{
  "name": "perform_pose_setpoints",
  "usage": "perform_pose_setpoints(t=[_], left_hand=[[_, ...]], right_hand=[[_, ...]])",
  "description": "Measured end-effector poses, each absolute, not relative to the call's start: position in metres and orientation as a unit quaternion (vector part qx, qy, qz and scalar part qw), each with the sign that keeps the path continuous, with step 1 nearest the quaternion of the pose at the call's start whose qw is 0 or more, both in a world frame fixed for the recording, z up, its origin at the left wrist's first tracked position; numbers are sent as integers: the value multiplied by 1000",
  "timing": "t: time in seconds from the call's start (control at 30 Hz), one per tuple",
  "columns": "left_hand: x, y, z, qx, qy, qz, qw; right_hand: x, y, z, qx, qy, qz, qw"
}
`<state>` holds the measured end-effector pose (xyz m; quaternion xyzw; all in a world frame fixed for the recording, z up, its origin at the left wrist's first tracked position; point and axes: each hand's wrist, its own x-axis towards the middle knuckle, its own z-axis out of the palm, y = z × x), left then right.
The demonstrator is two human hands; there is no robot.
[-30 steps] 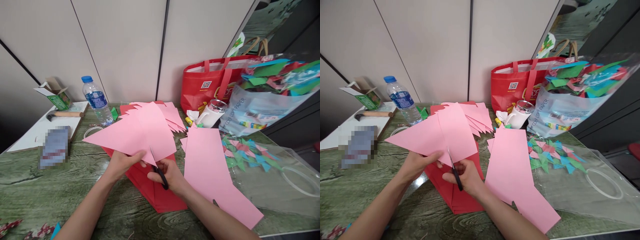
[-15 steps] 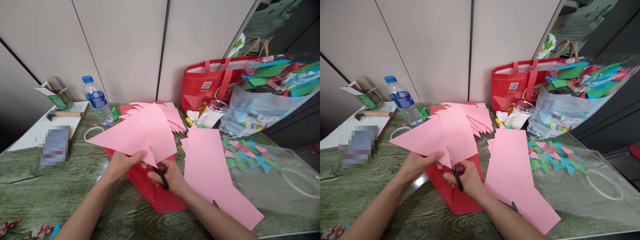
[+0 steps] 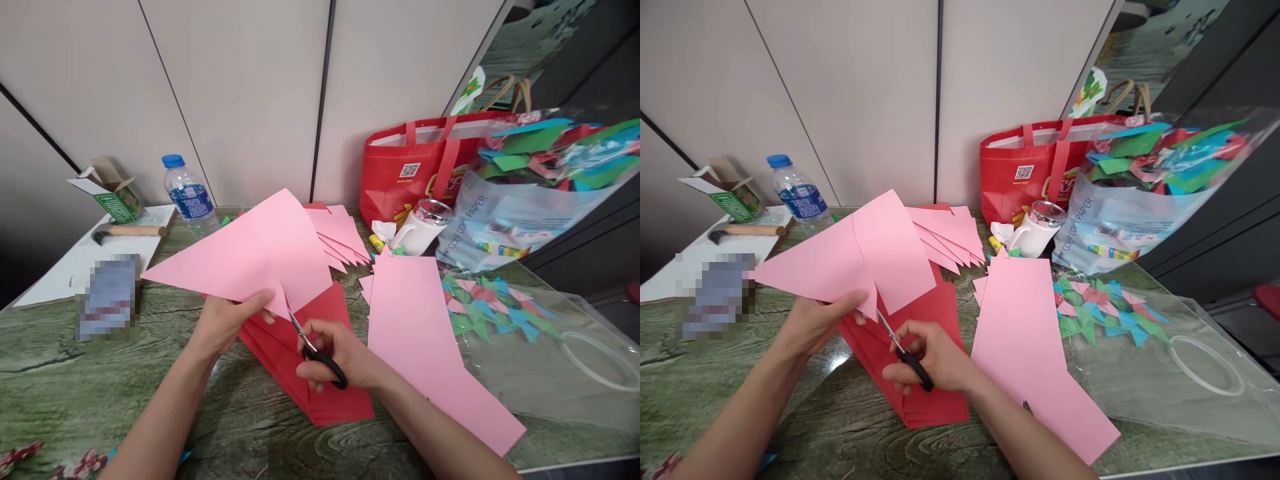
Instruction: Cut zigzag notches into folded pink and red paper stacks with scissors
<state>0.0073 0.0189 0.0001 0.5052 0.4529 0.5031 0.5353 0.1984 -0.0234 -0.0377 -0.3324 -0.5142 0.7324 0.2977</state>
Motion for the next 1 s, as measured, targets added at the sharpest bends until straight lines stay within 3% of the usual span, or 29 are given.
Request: perform_pose_setpoints(t=[0.27,1.0], left_hand=[[7,18,2,519,425,466,577],[25,8,-10,575,425,352,604]], right_hand=[[206,-16,-33,-241,-532,749,311],[182,-24,-39,-324,-544,638,437]])
